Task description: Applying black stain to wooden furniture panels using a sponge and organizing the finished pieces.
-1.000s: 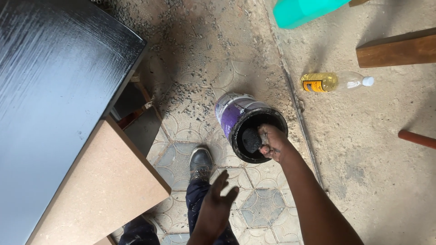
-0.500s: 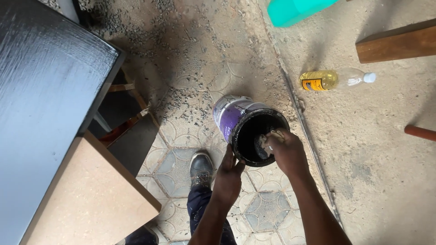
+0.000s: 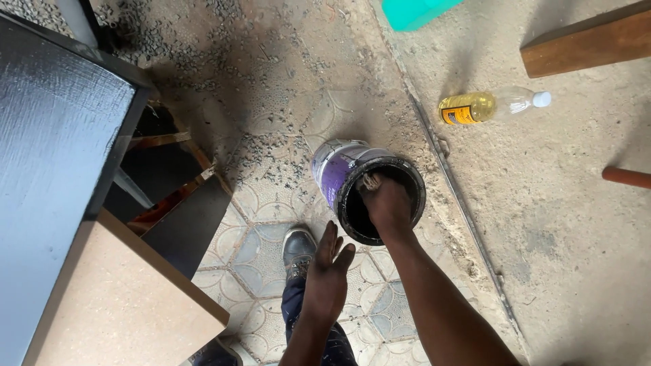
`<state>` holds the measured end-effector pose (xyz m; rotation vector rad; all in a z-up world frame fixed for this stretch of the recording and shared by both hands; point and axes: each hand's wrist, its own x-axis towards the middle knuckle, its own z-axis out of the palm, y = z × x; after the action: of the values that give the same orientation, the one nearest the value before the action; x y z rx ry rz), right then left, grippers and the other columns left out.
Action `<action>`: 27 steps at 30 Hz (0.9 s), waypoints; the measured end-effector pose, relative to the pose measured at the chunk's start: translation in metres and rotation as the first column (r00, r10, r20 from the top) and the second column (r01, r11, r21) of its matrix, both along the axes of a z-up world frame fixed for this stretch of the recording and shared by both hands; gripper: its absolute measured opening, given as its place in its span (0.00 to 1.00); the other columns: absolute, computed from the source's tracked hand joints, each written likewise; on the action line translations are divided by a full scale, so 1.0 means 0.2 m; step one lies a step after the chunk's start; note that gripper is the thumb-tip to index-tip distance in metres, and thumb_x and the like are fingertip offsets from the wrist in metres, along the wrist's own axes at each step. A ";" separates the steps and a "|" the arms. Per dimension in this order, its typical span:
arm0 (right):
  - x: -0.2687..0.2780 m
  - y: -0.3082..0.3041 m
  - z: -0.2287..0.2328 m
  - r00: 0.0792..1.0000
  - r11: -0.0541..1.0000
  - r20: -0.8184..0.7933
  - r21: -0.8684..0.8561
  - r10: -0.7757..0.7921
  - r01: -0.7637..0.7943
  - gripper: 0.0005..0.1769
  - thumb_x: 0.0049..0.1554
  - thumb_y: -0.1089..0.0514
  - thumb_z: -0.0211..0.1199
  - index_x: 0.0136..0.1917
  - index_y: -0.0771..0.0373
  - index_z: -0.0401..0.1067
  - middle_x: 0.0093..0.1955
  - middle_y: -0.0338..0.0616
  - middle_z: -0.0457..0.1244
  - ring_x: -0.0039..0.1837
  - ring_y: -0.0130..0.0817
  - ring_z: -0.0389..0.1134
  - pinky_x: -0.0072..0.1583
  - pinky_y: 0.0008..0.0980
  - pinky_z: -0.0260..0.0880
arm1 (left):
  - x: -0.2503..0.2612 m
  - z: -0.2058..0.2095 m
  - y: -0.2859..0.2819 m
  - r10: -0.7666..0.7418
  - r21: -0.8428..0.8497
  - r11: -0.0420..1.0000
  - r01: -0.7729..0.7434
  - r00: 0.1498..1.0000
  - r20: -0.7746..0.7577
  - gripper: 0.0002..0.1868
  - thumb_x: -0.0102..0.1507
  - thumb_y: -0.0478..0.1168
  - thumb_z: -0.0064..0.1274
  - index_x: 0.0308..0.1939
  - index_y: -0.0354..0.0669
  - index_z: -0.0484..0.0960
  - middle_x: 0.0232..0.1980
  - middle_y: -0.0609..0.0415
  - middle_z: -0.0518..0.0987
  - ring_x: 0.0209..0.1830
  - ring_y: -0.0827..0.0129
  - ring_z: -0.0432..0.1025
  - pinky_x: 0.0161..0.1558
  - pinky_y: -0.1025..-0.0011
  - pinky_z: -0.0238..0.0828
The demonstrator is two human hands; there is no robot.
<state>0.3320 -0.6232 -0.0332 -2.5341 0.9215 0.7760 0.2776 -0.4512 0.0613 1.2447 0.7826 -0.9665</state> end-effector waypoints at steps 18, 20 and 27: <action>0.03 -0.07 0.20 0.973 0.931 -0.152 0.296 -0.173 0.212 0.11 0.62 0.58 0.57 0.44 0.58 0.80 0.49 0.44 0.72 0.44 0.33 0.74 0.38 0.26 0.64 | -0.02 0.04 0.02 0.221 -0.150 0.963 -0.226 0.974 -0.051 0.40 0.64 0.43 0.51 0.79 0.47 0.56 0.81 0.51 0.63 0.81 0.64 0.59 0.76 0.65 0.54; 0.04 -0.09 0.30 0.757 0.585 -0.276 0.499 -0.593 0.640 0.06 0.55 0.58 0.55 0.43 0.61 0.68 0.33 0.44 0.60 0.26 0.27 0.54 0.24 0.23 0.41 | -0.02 0.03 0.01 0.198 -0.119 0.972 -0.201 0.980 -0.033 0.42 0.62 0.53 0.51 0.78 0.44 0.58 0.79 0.50 0.67 0.79 0.65 0.62 0.71 0.64 0.65; 0.01 -0.09 0.34 0.786 0.542 -0.328 0.584 -0.524 0.605 0.14 0.54 0.66 0.57 0.54 0.66 0.74 0.37 0.54 0.66 0.28 0.32 0.60 0.24 0.23 0.44 | 0.00 0.07 0.00 0.319 -0.138 0.934 -0.329 0.943 -0.092 0.42 0.62 0.54 0.50 0.77 0.40 0.60 0.77 0.47 0.70 0.77 0.62 0.67 0.70 0.62 0.67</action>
<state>0.3346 -0.6414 0.0342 -1.4343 1.1536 0.8363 0.2779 -0.4504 0.0753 0.9182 0.9181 -0.7840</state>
